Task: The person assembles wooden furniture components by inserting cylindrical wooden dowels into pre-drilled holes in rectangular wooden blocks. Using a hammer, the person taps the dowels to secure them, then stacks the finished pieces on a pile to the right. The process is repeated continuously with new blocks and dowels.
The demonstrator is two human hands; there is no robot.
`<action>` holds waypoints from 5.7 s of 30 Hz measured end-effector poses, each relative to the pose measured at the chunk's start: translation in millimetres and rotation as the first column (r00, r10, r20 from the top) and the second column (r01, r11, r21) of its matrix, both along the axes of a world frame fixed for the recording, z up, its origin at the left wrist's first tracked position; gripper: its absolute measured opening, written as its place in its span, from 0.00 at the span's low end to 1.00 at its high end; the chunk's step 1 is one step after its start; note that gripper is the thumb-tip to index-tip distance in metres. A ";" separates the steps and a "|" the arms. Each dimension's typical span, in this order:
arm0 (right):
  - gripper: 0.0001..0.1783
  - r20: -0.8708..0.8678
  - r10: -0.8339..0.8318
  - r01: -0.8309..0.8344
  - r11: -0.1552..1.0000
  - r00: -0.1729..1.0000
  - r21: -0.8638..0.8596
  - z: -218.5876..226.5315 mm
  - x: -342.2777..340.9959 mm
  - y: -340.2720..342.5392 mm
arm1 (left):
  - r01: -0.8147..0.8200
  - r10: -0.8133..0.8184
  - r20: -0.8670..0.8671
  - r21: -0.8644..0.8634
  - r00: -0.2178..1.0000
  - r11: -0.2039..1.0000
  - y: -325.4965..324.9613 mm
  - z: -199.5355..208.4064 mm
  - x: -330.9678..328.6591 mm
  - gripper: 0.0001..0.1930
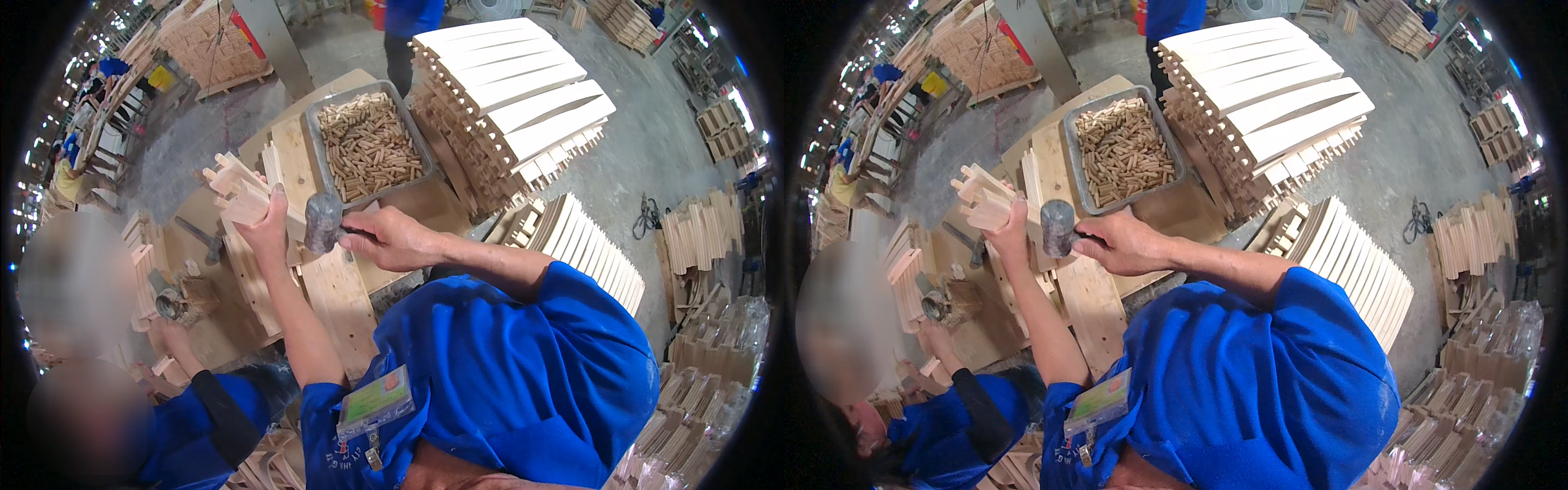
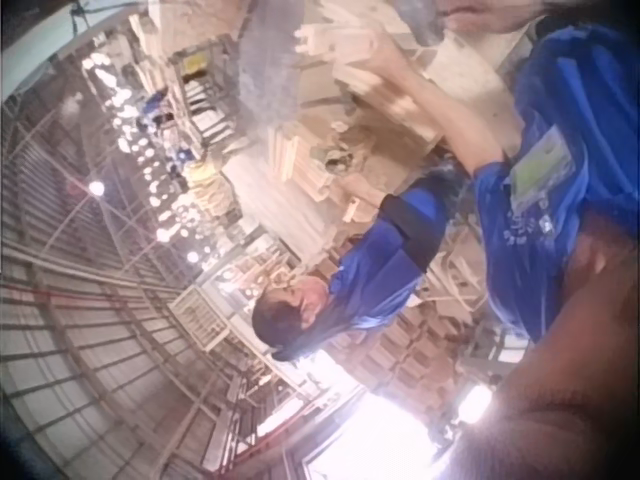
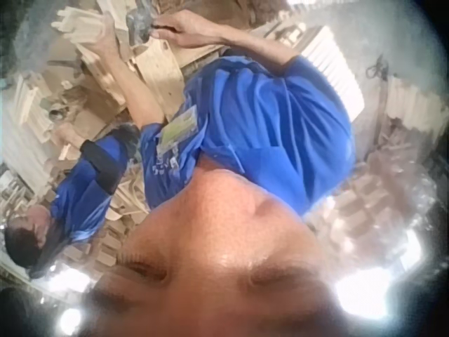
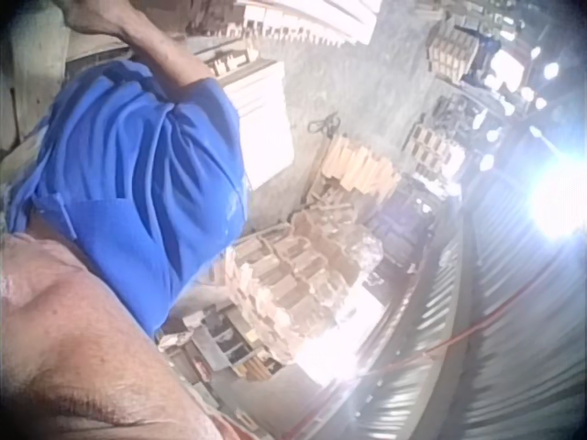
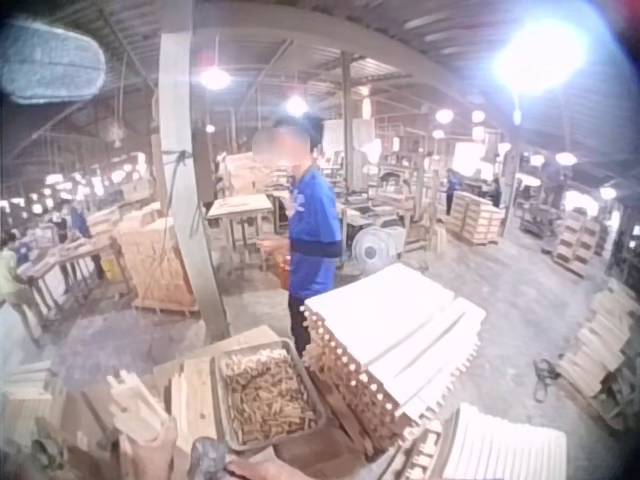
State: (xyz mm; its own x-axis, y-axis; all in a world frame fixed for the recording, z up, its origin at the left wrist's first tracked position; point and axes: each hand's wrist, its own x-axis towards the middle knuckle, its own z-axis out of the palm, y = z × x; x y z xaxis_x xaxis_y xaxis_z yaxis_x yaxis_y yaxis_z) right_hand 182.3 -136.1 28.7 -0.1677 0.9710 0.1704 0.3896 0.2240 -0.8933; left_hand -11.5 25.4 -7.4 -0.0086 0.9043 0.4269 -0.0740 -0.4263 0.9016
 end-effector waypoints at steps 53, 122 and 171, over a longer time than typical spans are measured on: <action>0.19 0.658 0.036 -0.247 0.941 0.752 0.230 164.3 -6.2 148.8 | -0.019 0.030 -0.178 0.064 0.984 0.998 -14.0 23.7 4.0 0.41; 0.22 -0.183 -0.067 0.026 0.976 0.981 -0.218 -1.1 28.5 65.4 | 0.172 -0.257 -0.222 -0.342 0.941 0.924 -21.8 -55.5 -28.0 0.46; 0.11 -0.237 0.048 -0.070 0.994 0.970 -0.087 -19.6 2.3 95.2 | -0.151 0.149 -0.093 -0.018 0.984 0.988 -29.1 12.1 -1.2 0.33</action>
State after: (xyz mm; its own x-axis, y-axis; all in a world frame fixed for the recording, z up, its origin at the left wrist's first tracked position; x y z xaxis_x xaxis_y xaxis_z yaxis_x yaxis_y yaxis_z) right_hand 184.6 -40.9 9.1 -0.1914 0.9742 0.1196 0.1558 0.1505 -0.9763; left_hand -12.8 -3.7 4.7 -0.1073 0.9059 0.4097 0.0720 -0.4040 0.9119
